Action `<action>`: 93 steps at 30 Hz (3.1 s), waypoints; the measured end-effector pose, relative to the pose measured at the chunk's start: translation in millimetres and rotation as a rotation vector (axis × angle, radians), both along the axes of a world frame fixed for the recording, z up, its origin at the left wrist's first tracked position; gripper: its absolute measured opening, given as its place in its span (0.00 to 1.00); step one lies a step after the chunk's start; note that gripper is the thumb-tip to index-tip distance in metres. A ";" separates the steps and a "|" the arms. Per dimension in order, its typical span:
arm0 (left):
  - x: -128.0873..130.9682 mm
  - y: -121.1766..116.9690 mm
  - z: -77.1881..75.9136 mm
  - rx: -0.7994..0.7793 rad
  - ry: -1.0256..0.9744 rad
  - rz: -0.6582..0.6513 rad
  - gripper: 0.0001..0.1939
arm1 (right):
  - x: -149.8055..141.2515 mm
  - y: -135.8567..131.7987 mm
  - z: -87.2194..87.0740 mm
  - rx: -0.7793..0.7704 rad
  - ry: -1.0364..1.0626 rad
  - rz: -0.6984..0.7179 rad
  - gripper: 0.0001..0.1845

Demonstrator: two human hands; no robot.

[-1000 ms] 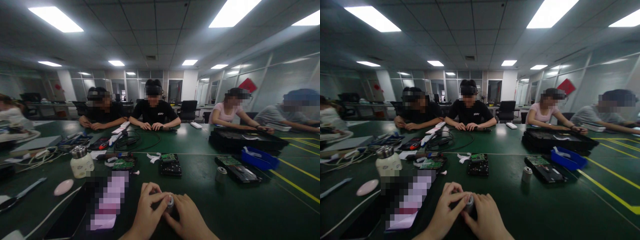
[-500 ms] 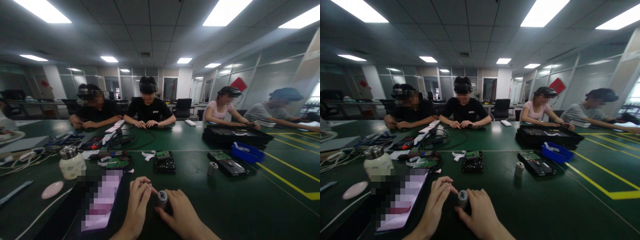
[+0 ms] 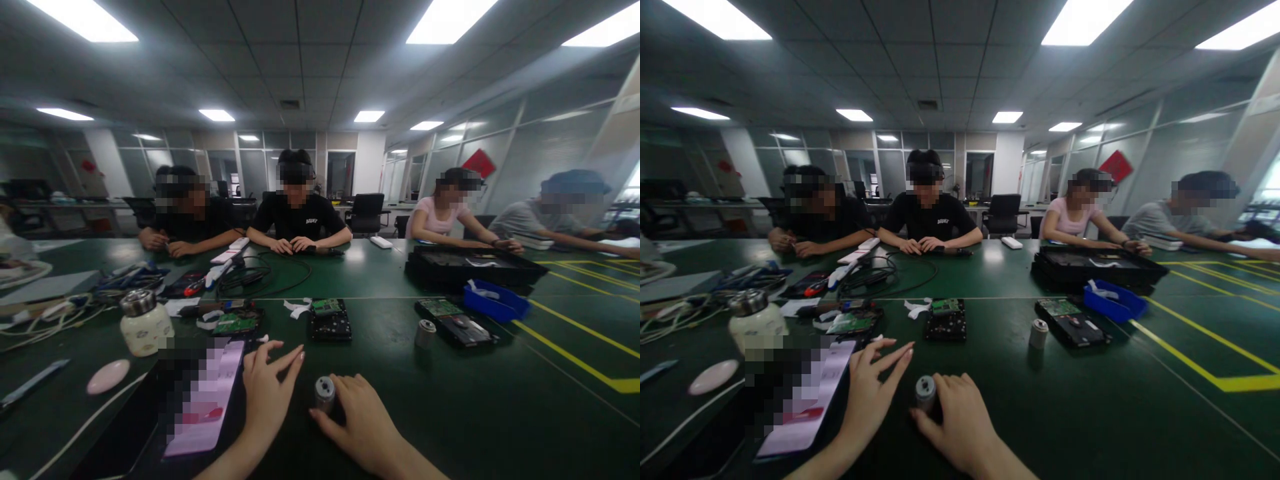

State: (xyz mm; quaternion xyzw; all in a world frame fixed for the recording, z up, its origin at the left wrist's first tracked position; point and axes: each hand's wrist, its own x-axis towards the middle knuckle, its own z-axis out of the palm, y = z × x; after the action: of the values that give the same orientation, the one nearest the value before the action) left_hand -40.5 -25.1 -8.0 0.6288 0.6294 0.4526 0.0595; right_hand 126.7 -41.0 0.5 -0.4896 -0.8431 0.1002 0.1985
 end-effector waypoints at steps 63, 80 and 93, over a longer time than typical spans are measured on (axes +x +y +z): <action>7.8 -20.4 7.0 -0.065 -0.103 -0.443 0.12 | 1.4 2.3 -1.3 -0.029 0.013 0.029 0.12; -11.4 7.2 -15.1 -0.189 0.257 -0.011 0.12 | 0.7 -0.7 3.7 -0.024 -0.004 0.018 0.18; 6.7 -14.0 3.3 0.120 0.032 -0.310 0.07 | 1.1 0.8 -0.8 -0.010 -0.012 0.033 0.12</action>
State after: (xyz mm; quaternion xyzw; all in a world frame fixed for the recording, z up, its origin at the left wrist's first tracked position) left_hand -33.8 -39.1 -4.8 0.7279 0.4978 0.4645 0.0809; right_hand 127.8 -40.2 -0.3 -0.4773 -0.8517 0.1046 0.1895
